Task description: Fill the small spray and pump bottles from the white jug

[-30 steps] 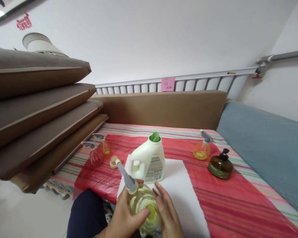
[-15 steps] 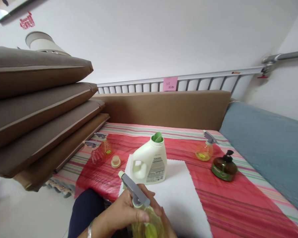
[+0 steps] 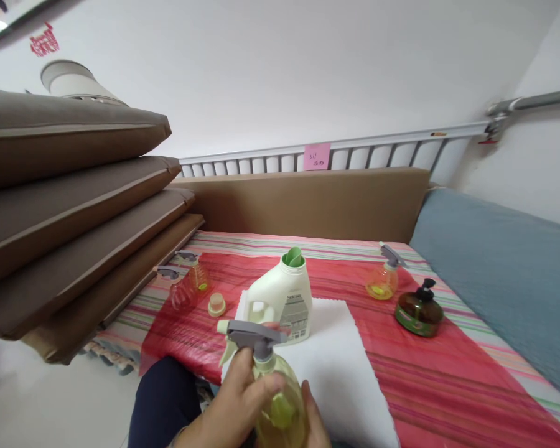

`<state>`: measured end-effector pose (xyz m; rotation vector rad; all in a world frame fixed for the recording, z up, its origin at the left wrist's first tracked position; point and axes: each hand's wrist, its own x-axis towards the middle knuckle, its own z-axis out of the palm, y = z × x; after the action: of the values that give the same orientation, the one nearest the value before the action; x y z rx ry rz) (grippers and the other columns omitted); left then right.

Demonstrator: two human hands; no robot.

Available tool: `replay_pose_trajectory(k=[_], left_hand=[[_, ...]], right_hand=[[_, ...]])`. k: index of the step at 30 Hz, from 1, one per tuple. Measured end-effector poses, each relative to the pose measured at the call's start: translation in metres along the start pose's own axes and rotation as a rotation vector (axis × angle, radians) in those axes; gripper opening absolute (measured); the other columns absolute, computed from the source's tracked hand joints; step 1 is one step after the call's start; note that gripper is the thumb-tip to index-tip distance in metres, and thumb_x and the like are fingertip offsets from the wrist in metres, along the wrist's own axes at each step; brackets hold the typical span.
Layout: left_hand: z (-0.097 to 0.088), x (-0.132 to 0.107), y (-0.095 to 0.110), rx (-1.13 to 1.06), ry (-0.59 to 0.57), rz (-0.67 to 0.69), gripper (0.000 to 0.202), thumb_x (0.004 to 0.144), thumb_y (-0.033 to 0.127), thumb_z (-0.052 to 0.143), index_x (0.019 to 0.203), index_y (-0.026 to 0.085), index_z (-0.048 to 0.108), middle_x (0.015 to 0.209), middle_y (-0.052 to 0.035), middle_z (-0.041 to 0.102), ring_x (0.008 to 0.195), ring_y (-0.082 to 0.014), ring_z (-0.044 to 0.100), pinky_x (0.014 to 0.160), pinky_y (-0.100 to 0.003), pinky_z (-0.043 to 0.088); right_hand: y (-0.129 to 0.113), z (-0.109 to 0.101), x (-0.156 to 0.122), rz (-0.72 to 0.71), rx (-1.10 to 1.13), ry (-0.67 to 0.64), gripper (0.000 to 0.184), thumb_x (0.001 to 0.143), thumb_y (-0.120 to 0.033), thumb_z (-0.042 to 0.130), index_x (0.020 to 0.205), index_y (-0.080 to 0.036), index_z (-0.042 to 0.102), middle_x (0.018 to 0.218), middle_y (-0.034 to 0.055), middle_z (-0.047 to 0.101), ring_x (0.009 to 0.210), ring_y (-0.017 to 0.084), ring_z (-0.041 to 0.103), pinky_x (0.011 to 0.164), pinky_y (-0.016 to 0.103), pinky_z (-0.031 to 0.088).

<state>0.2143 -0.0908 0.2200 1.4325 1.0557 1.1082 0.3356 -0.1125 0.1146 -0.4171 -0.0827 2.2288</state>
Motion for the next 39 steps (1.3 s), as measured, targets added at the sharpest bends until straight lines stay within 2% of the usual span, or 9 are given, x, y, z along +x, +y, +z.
replay_pose_trajectory(k=[3, 6, 11, 17, 22, 25, 28, 34, 39], left_hand=[[-0.014, -0.002, -0.002, 0.02, -0.229, 0.038, 0.043, 0.084, 0.045, 0.056, 0.118, 0.019, 0.062, 0.122, -0.0099, 0.062, 0.121, -0.0278, 0.049, 0.111, -0.042, 0.027], [-0.018, 0.003, 0.0, 0.005, -0.245, 0.004, 0.043, 0.088, 0.048, 0.049, 0.118, 0.02, 0.063, 0.118, -0.01, 0.065, 0.113, -0.0284, 0.055, 0.102, -0.043, 0.038], [0.0, 0.01, 0.005, -0.015, -0.061, 0.037, 0.04, 0.088, 0.044, 0.049, 0.112, 0.018, 0.066, 0.118, -0.0112, 0.066, 0.114, -0.0287, 0.056, 0.103, -0.043, 0.038], [0.018, 0.009, 0.005, 0.043, 0.251, 0.032, 0.049, 0.089, 0.044, 0.046, 0.127, 0.014, 0.056, 0.134, -0.0149, 0.056, 0.134, -0.028, 0.038, 0.116, -0.043, 0.019], [-0.007, 0.011, 0.011, -0.067, 0.044, 0.031, 0.058, 0.084, 0.045, 0.056, 0.136, 0.019, 0.047, 0.141, -0.0114, 0.049, 0.135, -0.0281, 0.036, 0.114, -0.041, 0.023], [-0.027, 0.017, 0.01, -0.229, -0.173, -0.074, 0.044, 0.084, 0.043, 0.057, 0.121, 0.021, 0.062, 0.121, -0.0104, 0.065, 0.104, -0.0262, 0.06, 0.093, -0.038, 0.045], [-0.033, 0.026, 0.003, -0.358, -0.344, -0.072, 0.038, 0.073, 0.041, 0.07, 0.102, 0.017, 0.069, 0.098, -0.009, 0.071, 0.077, -0.0195, 0.062, 0.07, -0.029, 0.048], [-0.01, 0.032, 0.003, -0.346, 0.051, 0.029, 0.041, 0.066, 0.039, 0.078, 0.1, 0.02, 0.064, 0.102, -0.008, 0.068, 0.088, -0.0226, 0.061, 0.078, -0.031, 0.047], [-0.018, 0.03, 0.024, -0.359, -0.202, 0.063, 0.041, 0.077, 0.039, 0.067, 0.114, 0.021, 0.063, 0.112, -0.0098, 0.067, 0.105, -0.0265, 0.059, 0.094, -0.039, 0.042]], right_hand=[[-0.002, 0.003, 0.001, 0.013, 0.017, -0.005, 0.041, 0.076, -0.057, 0.067, 0.089, -0.018, 0.074, 0.08, 0.0079, 0.076, 0.073, 0.023, 0.069, 0.067, 0.035, 0.053], [-0.003, 0.007, 0.002, -0.014, 0.026, -0.011, 0.045, 0.072, -0.057, 0.071, 0.088, -0.015, 0.075, 0.081, 0.0104, 0.076, 0.071, 0.023, 0.069, 0.068, 0.034, 0.053], [0.0, 0.017, 0.002, -0.041, 0.022, -0.069, 0.037, 0.076, -0.05, 0.07, 0.089, -0.016, 0.075, 0.081, 0.0093, 0.076, 0.063, 0.021, 0.069, 0.054, 0.028, 0.05], [-0.005, 0.035, 0.007, -0.197, 0.132, -0.032, 0.035, 0.07, -0.043, 0.078, 0.098, -0.022, 0.073, 0.102, 0.0054, 0.074, 0.09, 0.024, 0.068, 0.071, 0.033, 0.054], [-0.016, 0.047, 0.008, -0.053, 0.101, -0.056, 0.035, 0.068, -0.044, 0.079, 0.093, -0.02, 0.074, 0.091, 0.0062, 0.076, 0.08, 0.024, 0.07, 0.056, 0.028, 0.052], [-0.013, 0.045, 0.006, 0.003, 0.012, -0.046, 0.045, 0.067, -0.054, 0.076, 0.088, -0.014, 0.073, 0.083, 0.0097, 0.075, 0.076, 0.025, 0.069, 0.058, 0.03, 0.053], [-0.007, 0.039, 0.008, -0.048, -0.06, -0.046, 0.054, 0.064, -0.062, 0.075, 0.082, -0.012, 0.072, 0.078, 0.0098, 0.074, 0.076, 0.026, 0.069, 0.069, 0.037, 0.055], [-0.009, 0.039, 0.015, -0.152, -0.02, -0.009, 0.05, 0.07, -0.057, 0.072, 0.094, -0.013, 0.07, 0.085, 0.0112, 0.074, 0.085, 0.028, 0.068, 0.074, 0.043, 0.053], [-0.018, 0.035, 0.017, -0.125, 0.034, 0.052, 0.049, 0.063, -0.057, 0.077, 0.089, -0.016, 0.073, 0.087, 0.0113, 0.075, 0.088, 0.029, 0.067, 0.073, 0.043, 0.053]])
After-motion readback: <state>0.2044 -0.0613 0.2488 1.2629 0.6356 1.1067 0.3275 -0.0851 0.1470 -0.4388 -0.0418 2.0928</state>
